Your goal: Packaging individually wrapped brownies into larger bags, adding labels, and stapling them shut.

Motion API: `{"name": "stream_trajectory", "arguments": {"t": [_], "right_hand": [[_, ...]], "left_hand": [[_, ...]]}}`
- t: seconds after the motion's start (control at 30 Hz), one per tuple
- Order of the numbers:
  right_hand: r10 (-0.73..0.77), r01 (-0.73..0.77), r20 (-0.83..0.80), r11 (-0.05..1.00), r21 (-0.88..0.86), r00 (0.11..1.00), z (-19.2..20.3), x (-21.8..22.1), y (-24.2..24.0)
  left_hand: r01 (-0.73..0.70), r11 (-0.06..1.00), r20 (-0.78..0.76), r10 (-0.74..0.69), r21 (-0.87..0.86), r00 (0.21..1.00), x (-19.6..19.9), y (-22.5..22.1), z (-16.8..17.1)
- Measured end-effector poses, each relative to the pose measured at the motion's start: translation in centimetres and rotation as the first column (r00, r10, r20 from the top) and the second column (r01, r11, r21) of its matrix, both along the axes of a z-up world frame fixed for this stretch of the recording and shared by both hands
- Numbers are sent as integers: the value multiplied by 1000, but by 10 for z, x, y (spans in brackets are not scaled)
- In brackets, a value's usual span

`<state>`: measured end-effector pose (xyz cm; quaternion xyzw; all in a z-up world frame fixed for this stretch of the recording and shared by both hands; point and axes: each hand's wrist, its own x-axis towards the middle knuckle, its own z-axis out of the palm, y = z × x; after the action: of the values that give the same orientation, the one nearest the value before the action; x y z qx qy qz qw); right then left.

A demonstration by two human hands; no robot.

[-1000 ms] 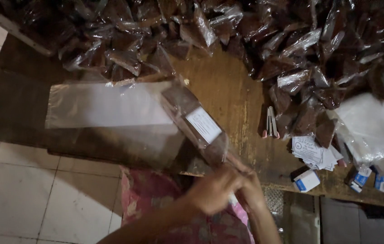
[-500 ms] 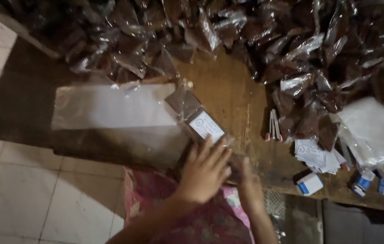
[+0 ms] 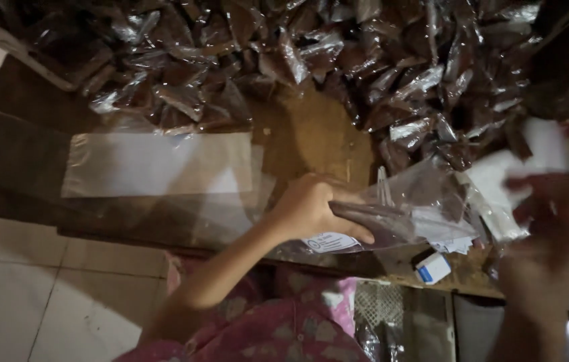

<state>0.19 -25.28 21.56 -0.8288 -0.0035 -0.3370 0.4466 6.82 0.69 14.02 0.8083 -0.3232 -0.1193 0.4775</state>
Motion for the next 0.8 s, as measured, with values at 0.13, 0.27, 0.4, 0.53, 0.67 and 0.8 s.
{"name": "stream_trajectory", "arguments": {"t": [0.13, 0.27, 0.4, 0.53, 0.67, 0.8], "right_hand": [[520, -577, -261, 780, -241, 813, 15, -14, -6], [260, -481, -437, 697, -533, 861, 17, -42, -19], [138, -394, -375, 470, -790, 916, 3, -39, -6], [237, -471, -702, 868, -157, 671, -15, -19, -3], [552, -432, -692, 824, 367, 465, -9, -10, 33], [750, -767, -385, 625, 147, 537, 23, -8, 74]], "left_hand": [[-3, 958, 205, 65, -288, 977, -20, -4, -15], [-6, 848, 200, 132, -531, 971, -40, -11, -28], [12, 850, 278, 158, -527, 947, -59, -8, -21], [-201, 837, 212, 348, -509, 913, -81, 2, -4], [-210, 921, 214, 290, -329, 933, -91, 21, 25], [31, 895, 21, -24, -446, 999, -75, 19, 32]]}}
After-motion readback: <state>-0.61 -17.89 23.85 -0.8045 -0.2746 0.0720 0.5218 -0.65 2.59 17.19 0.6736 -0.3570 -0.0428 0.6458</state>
